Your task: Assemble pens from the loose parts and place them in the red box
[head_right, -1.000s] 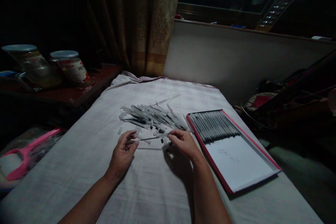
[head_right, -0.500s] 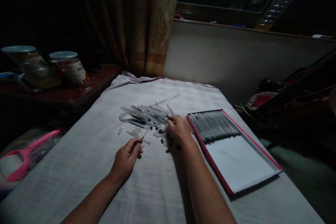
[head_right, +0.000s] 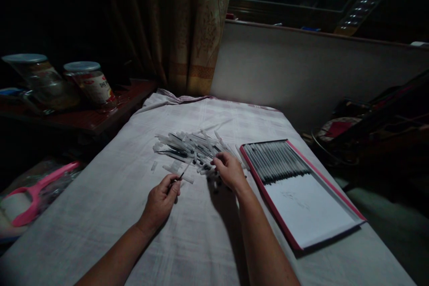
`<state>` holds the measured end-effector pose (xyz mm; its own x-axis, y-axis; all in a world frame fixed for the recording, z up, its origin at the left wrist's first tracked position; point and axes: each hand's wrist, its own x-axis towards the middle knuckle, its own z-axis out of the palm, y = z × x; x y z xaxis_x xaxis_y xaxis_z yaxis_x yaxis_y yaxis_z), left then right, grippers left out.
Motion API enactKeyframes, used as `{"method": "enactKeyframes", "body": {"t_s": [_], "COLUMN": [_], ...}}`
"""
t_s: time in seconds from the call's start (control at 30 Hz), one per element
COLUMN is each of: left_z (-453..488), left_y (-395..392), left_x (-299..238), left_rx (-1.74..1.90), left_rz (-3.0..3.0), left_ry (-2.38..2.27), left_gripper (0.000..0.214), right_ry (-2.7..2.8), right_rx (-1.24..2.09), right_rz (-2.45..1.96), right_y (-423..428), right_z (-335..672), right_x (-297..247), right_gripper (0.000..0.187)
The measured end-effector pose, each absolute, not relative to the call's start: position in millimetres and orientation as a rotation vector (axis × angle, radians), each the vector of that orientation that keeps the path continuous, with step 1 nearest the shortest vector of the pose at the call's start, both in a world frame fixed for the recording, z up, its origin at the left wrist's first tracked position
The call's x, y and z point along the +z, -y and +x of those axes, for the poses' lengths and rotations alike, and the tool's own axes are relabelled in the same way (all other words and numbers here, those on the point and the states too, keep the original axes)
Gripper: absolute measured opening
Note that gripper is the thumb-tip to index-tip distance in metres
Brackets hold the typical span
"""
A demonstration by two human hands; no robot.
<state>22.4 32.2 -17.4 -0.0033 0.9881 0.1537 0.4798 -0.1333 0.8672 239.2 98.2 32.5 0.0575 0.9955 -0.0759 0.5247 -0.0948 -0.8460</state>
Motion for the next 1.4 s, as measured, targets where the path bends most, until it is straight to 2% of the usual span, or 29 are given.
{"method": "enactKeyframes", "body": {"t_s": [0.07, 0.13, 0.33, 0.63, 0.87, 1.17, 1.4], "left_z": [23, 23, 24, 24, 17, 11, 11], "left_y": [-32, -31, -30, -29, -41, -38, -36], "left_x": [-18, -18, -17, -14, -18, 1, 7], "left_rx": [1.061, 1.066, 1.143, 1.142, 1.446, 1.327, 1.246], "left_rz": [1.713, 1.759, 1.858, 1.626, 1.109, 0.81, 0.706], "left_ry": [-1.53, -1.515, -1.439, -1.398, -1.222, -1.013, -0.938], "left_gripper": [0.023, 0.023, 0.021, 0.021, 0.03, 0.045, 0.046], "right_ry": [1.193, 0.924, 0.57, 0.519, 0.493, 0.47, 0.407], "right_rx": [1.223, 1.344, 1.354, 1.275, 1.315, 1.465, 1.473], "right_rz": [-1.472, -1.296, -1.114, -1.09, -1.131, -1.1, -1.051], "right_y": [-81, -67, -51, -49, -37, -31, -32], "right_z": [231, 221, 198, 192, 188, 179, 178], "right_x": [27, 22, 17, 16, 15, 13, 13], "right_gripper": [0.029, 0.038, 0.043, 0.044, 0.039, 0.039, 0.038]}}
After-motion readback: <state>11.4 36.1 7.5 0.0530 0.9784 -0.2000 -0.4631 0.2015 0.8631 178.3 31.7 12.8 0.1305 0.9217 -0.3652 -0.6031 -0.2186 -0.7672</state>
